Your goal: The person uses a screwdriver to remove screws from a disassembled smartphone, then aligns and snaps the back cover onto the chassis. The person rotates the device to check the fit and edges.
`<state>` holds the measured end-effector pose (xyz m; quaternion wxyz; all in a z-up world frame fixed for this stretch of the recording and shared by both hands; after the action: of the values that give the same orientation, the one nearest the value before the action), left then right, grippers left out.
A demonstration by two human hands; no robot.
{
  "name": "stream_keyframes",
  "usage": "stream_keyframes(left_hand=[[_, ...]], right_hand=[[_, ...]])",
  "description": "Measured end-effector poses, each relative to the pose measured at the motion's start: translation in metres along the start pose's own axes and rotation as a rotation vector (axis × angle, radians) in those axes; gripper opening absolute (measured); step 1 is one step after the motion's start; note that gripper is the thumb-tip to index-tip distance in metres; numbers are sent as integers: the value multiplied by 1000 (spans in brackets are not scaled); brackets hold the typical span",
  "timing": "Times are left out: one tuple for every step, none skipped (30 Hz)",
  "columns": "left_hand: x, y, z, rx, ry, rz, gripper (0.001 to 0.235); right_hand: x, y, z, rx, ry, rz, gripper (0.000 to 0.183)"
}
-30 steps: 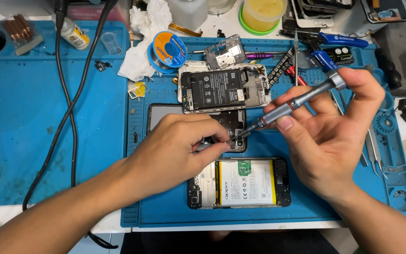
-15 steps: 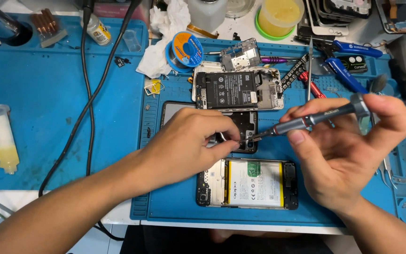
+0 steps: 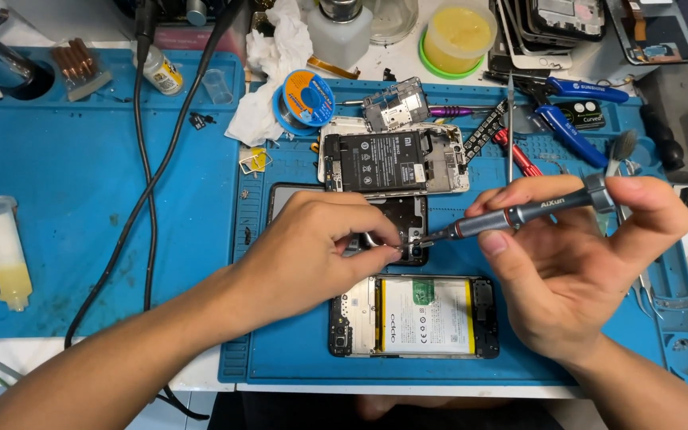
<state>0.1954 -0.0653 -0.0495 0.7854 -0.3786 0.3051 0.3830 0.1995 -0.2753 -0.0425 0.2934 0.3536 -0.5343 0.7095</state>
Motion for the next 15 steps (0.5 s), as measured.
stream_keyframes(left_hand=[[1, 1, 0, 0, -1, -2, 3], [1, 2, 0, -16, 0, 0, 2], [2, 2, -1, -32, 2, -1, 2], [3, 2, 0, -31, 2, -5, 2], [3, 2, 0, -38, 4, -8, 3], [4, 1, -1, -45, 5, -12, 3], [3, 1, -1, -39, 8, -18, 3], [3, 0, -1, -32, 1, -12, 2], [3, 1, -2, -24, -7, -4, 2], [2, 1, -2, -18, -4, -7, 2], [2, 1, -2, -11, -8, -6, 2], [2, 1, -3, -3, -13, -5, 2], [2, 1, -3, -2, -10, -8, 2], [2, 1, -3, -6, -10, -2, 3], [2, 1, -3, -9, -7, 6, 3]], right_hand=[[0, 0, 0, -1, 1, 2, 64], [1, -1, 0, 10, 19, 19, 63], [2, -1, 0, 19, 39, 37, 61], [1, -1, -1, 17, 42, 39, 61], [1, -1, -1, 19, 38, 56, 65], [1, 0, -1, 22, 34, 73, 69], [0, -1, -1, 16, 40, 72, 69], [1, -1, -2, 22, 13, 108, 68], [1, -2, -3, 28, -14, 141, 67], [0, -2, -3, 22, -10, 139, 67], [0, -3, -4, 19, -13, 165, 68], [1, -4, -5, 17, -15, 191, 70], [1, -5, -2, 16, -10, 191, 70], [1, -5, -2, 79, -25, 201, 71], [2, -5, -1, 142, -40, 207, 72]])
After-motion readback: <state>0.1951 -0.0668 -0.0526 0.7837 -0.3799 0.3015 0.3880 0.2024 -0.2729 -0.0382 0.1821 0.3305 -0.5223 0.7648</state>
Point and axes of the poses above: each hand's wrist, its own y-axis away from the middle knuckle, its own z-axis out of the back of the hand, x = y × z, the point moved 3 cm from there along -y, towards the middle knuckle, and after that the axes turned 5 degrees about -z, right-handed, at the moved point
